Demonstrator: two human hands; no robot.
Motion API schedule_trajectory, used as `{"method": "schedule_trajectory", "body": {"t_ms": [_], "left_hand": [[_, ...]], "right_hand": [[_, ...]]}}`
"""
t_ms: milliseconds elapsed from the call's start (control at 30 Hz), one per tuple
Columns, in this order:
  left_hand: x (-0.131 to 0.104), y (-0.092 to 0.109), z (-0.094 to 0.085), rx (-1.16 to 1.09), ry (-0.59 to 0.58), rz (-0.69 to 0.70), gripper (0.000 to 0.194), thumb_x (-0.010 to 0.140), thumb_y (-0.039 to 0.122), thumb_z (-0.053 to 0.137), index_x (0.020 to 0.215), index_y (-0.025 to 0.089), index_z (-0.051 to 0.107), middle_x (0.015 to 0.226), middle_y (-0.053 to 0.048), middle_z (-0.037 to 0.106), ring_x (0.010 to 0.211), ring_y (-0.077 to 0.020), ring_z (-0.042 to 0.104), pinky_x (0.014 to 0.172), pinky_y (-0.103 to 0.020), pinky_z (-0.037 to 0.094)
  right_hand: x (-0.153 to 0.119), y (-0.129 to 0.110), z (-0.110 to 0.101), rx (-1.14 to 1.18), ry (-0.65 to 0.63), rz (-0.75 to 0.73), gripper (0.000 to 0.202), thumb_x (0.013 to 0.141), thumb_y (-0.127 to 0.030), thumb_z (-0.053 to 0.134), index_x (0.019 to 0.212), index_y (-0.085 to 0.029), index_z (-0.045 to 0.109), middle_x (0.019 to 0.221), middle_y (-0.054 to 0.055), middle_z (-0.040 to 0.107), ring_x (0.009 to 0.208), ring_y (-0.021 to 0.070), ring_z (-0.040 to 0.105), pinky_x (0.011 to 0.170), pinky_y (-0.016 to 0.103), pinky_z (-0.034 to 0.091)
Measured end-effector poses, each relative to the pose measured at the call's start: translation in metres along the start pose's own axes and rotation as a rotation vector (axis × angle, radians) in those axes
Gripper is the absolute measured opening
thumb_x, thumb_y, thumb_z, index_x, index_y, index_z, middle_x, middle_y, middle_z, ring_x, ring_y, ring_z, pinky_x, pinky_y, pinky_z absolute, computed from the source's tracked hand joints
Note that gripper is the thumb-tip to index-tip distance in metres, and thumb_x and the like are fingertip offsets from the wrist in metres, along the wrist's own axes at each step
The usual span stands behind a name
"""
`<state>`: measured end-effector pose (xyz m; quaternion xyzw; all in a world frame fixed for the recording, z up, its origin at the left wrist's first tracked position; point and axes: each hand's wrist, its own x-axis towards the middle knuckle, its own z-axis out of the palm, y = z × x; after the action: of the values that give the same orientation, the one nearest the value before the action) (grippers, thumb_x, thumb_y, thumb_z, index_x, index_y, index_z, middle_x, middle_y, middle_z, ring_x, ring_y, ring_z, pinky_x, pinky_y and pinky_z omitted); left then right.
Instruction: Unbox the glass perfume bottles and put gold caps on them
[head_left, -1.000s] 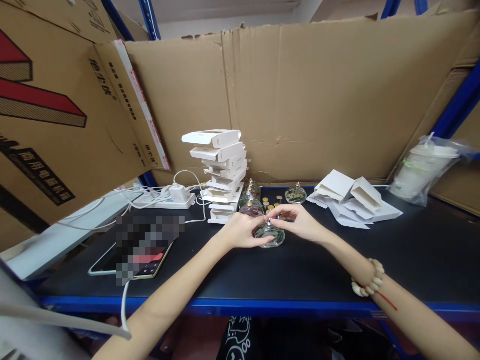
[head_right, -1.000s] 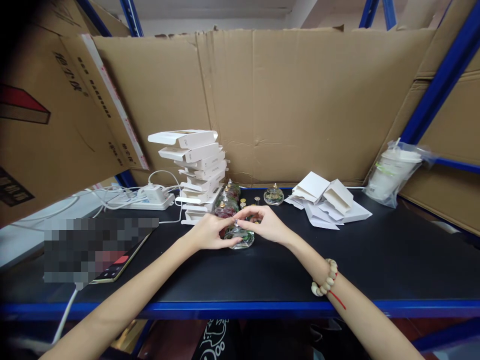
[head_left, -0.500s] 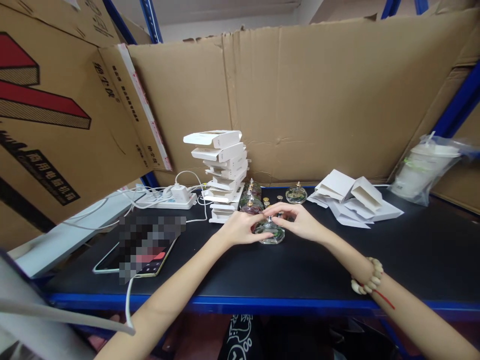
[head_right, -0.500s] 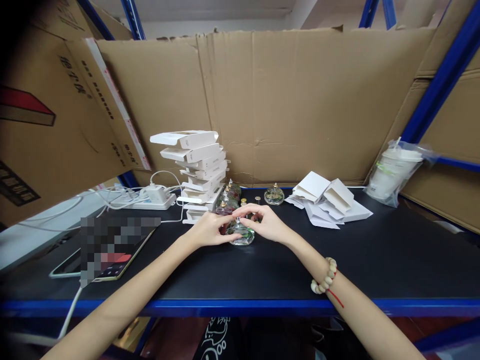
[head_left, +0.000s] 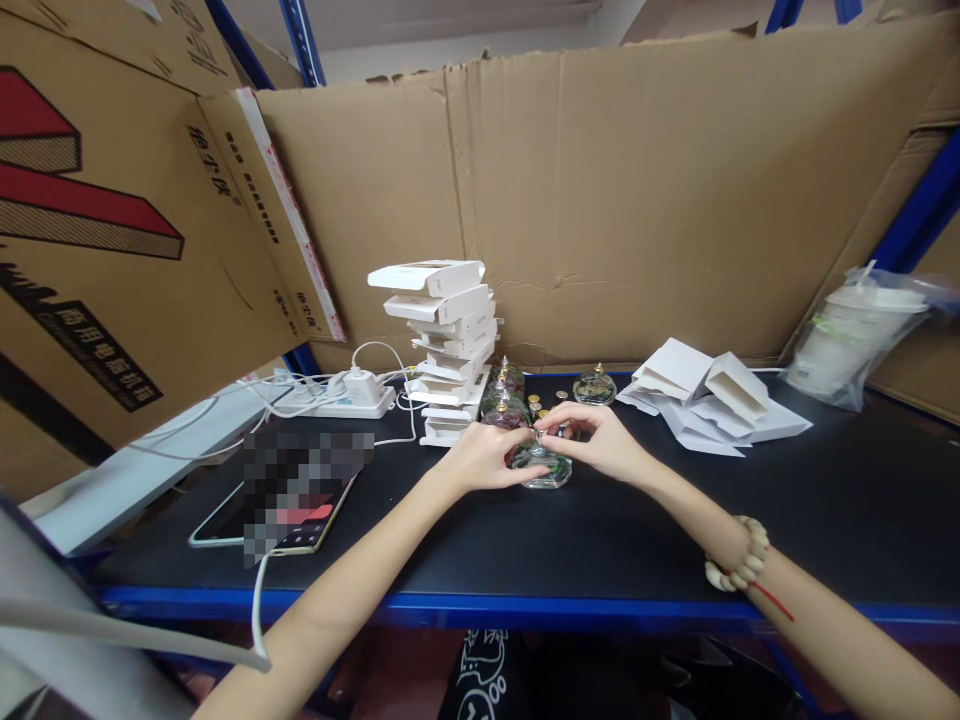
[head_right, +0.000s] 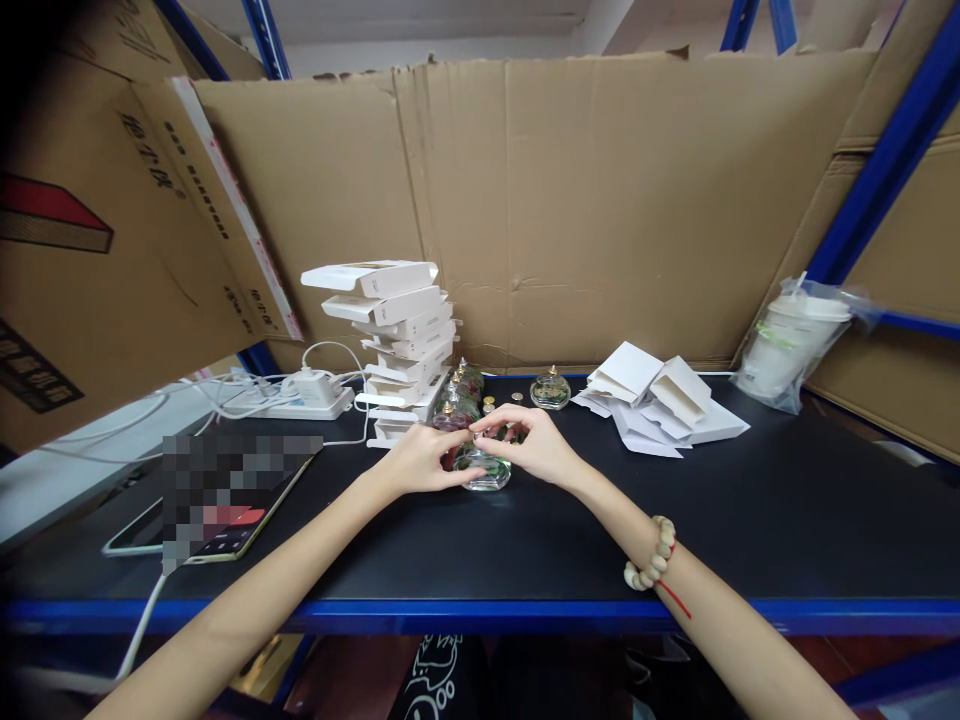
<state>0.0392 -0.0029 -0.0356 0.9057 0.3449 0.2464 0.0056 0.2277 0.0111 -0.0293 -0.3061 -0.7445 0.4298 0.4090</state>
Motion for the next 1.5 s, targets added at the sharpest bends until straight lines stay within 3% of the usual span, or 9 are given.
{"method": "schedule_trajectory", "body": {"t_ms": [367, 633, 767, 967, 1100, 1233, 1500], "left_hand": [[0.000, 0.000, 0.000, 0.000, -0.027, -0.019, 0.038, 0.081, 0.050, 0.046, 0.075, 0.015, 0.059, 0.047, 0.003, 0.053, 0.042, -0.0089, 0.049, 0.042, -0.018, 0.031], [0.000, -0.001, 0.000, 0.014, 0.018, 0.009, 0.044, 0.083, 0.053, 0.041, 0.077, 0.014, 0.061, 0.047, 0.002, 0.052, 0.042, -0.0093, 0.049, 0.042, -0.019, 0.031], [-0.002, -0.003, -0.001, 0.066, -0.025, -0.044, 0.043, 0.081, 0.053, 0.044, 0.077, 0.015, 0.061, 0.048, 0.001, 0.053, 0.043, -0.0107, 0.049, 0.042, -0.020, 0.030], [-0.004, -0.003, -0.010, 0.052, -0.131, -0.241, 0.035, 0.076, 0.048, 0.055, 0.087, 0.016, 0.061, 0.051, 0.002, 0.056, 0.046, -0.0122, 0.054, 0.047, -0.020, 0.035], [-0.006, 0.001, -0.018, 0.046, -0.175, -0.285, 0.051, 0.068, 0.049, 0.064, 0.108, 0.018, 0.055, 0.056, 0.003, 0.059, 0.049, -0.0138, 0.056, 0.051, -0.021, 0.038], [-0.009, 0.004, -0.023, 0.032, -0.227, -0.311, 0.055, 0.067, 0.047, 0.066, 0.113, 0.020, 0.051, 0.058, 0.005, 0.059, 0.051, -0.0138, 0.058, 0.052, -0.021, 0.039], [-0.005, 0.005, -0.023, 0.053, -0.215, -0.276, 0.059, 0.064, 0.049, 0.068, 0.111, 0.018, 0.050, 0.070, 0.002, 0.064, 0.057, -0.0146, 0.060, 0.051, -0.020, 0.040]], "right_hand": [[0.001, 0.000, 0.001, 0.001, 0.055, -0.021, 0.013, 0.065, -0.026, 0.068, 0.074, -0.017, 0.069, 0.071, 0.003, 0.064, 0.060, 0.0119, 0.056, 0.050, 0.023, 0.043], [0.001, -0.001, 0.002, 0.005, 0.048, 0.065, 0.014, 0.064, -0.029, 0.068, 0.069, -0.017, 0.064, 0.068, 0.002, 0.064, 0.058, 0.0120, 0.055, 0.050, 0.024, 0.043], [0.001, 0.003, 0.002, 0.012, 0.031, 0.092, 0.022, 0.063, -0.032, 0.068, 0.077, -0.017, 0.060, 0.076, 0.003, 0.064, 0.065, 0.0137, 0.057, 0.054, 0.025, 0.044], [-0.002, 0.014, 0.000, -0.239, -0.114, 0.098, 0.034, 0.065, -0.030, 0.067, 0.096, -0.018, 0.059, 0.085, 0.004, 0.062, 0.072, 0.0152, 0.055, 0.058, 0.026, 0.043], [-0.004, 0.010, 0.000, -0.430, -0.236, 0.152, 0.035, 0.071, -0.029, 0.063, 0.103, -0.017, 0.059, 0.084, 0.004, 0.061, 0.068, 0.0139, 0.054, 0.062, 0.026, 0.043], [-0.005, 0.001, -0.002, -0.552, -0.331, 0.211, 0.039, 0.072, -0.032, 0.063, 0.107, -0.016, 0.058, 0.077, 0.002, 0.061, 0.066, 0.0145, 0.055, 0.062, 0.025, 0.042], [-0.005, 0.002, 0.001, -0.661, -0.363, 0.189, 0.024, 0.072, -0.037, 0.061, 0.084, -0.016, 0.062, 0.077, 0.003, 0.062, 0.064, 0.0137, 0.057, 0.058, 0.023, 0.040]]}}
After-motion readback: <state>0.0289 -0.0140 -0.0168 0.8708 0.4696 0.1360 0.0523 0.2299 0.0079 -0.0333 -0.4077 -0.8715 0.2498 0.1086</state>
